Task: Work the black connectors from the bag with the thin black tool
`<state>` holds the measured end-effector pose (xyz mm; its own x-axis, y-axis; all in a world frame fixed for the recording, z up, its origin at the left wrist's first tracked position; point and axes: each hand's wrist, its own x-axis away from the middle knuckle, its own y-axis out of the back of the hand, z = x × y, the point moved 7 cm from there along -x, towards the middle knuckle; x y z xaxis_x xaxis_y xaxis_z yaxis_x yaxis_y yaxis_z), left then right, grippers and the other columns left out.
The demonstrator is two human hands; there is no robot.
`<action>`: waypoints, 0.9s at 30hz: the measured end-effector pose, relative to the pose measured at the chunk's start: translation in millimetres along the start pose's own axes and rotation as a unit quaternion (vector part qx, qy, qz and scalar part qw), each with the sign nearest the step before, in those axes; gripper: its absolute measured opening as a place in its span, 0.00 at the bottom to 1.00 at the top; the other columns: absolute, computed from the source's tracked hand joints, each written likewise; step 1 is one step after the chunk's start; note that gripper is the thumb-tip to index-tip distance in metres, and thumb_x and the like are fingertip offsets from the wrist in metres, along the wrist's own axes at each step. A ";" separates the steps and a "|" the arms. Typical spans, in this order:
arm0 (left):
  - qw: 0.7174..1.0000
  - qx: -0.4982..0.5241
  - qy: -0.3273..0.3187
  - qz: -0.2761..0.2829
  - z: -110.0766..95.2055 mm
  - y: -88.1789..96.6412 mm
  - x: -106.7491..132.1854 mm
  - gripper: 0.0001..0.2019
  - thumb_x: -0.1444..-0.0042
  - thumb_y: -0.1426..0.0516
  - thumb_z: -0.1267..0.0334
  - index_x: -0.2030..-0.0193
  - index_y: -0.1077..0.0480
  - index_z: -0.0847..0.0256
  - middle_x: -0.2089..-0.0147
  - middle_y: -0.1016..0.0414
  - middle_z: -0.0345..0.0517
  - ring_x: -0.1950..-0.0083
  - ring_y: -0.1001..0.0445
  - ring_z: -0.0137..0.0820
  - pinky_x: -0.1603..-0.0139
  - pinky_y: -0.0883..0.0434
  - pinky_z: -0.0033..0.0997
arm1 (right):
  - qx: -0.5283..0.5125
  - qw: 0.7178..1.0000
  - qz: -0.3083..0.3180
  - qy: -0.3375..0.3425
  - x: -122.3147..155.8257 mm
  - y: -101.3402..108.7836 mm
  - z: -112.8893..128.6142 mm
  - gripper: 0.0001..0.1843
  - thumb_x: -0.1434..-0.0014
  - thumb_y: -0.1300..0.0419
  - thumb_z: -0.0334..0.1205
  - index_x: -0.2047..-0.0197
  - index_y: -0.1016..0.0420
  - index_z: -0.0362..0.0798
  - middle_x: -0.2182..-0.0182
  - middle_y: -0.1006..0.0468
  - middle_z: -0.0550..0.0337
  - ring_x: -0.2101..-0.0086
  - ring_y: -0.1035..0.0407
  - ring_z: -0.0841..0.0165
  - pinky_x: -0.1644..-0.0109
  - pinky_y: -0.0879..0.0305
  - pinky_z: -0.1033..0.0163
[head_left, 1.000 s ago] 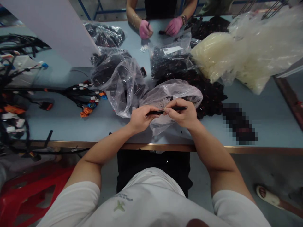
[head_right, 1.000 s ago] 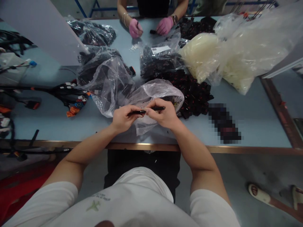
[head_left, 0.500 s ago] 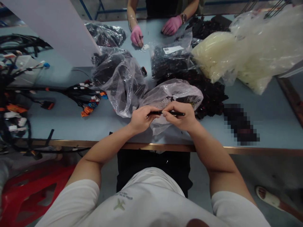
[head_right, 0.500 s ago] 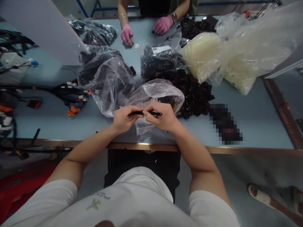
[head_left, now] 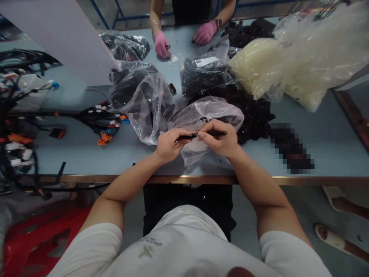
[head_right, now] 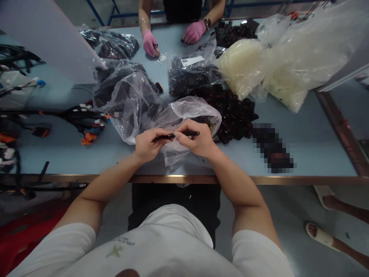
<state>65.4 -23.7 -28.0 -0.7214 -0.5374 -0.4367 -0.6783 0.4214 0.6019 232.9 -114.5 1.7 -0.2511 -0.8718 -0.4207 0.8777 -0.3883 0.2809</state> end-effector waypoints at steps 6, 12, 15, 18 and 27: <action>1.000 -0.007 -0.003 0.003 -0.6 -0.2 0.2 0.09 0.32 0.34 0.55 0.51 0.18 0.56 0.55 0.11 0.46 0.54 0.12 0.34 0.49 0.18 0.32 | -0.010 1.000 0.005 0.005 0.2 -1.0 -0.5 0.09 0.37 0.32 0.42 0.69 0.19 0.51 0.73 0.19 0.63 0.73 0.30 0.71 0.67 0.31 0.63; 0.999 -0.008 -0.047 -0.022 -5.4 0.1 1.0 0.09 0.31 0.34 0.56 0.51 0.18 0.57 0.55 0.11 0.47 0.54 0.12 0.33 0.49 0.18 0.31 | -0.010 1.000 0.016 0.004 0.5 -3.7 -0.6 0.10 0.37 0.32 0.44 0.68 0.19 0.50 0.72 0.18 0.61 0.74 0.30 0.71 0.69 0.32 0.63; 0.999 -0.005 -0.049 -0.022 -4.4 -1.2 1.6 0.09 0.32 0.34 0.56 0.51 0.18 0.57 0.55 0.11 0.48 0.54 0.12 0.34 0.49 0.17 0.32 | -0.009 1.000 0.026 0.007 0.4 -4.8 -1.0 0.10 0.36 0.31 0.45 0.68 0.19 0.51 0.72 0.19 0.62 0.74 0.30 0.71 0.68 0.31 0.62; 0.999 0.002 -0.037 -0.017 -2.6 -1.0 1.1 0.09 0.33 0.33 0.57 0.51 0.18 0.57 0.55 0.11 0.48 0.54 0.12 0.35 0.49 0.17 0.34 | -0.022 1.000 0.016 0.010 0.6 -0.7 -2.4 0.15 0.33 0.33 0.51 0.68 0.20 0.52 0.72 0.19 0.61 0.72 0.27 0.68 0.65 0.29 0.60; 1.000 0.004 -0.007 -0.022 0.1 1.7 -0.6 0.11 0.33 0.33 0.53 0.51 0.18 0.56 0.56 0.11 0.46 0.56 0.12 0.33 0.53 0.17 0.30 | 0.083 0.994 0.049 0.052 -7.5 0.0 -3.9 0.23 0.27 0.42 0.62 0.64 0.20 0.54 0.67 0.16 0.57 0.65 0.24 0.64 0.57 0.28 0.56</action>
<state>64.7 -22.6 -26.9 -0.6922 -0.5459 -0.4722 -0.7110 0.4036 0.5758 236.4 -106.8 1.5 -0.1167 -0.8761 -0.4678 0.8145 -0.3540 0.4596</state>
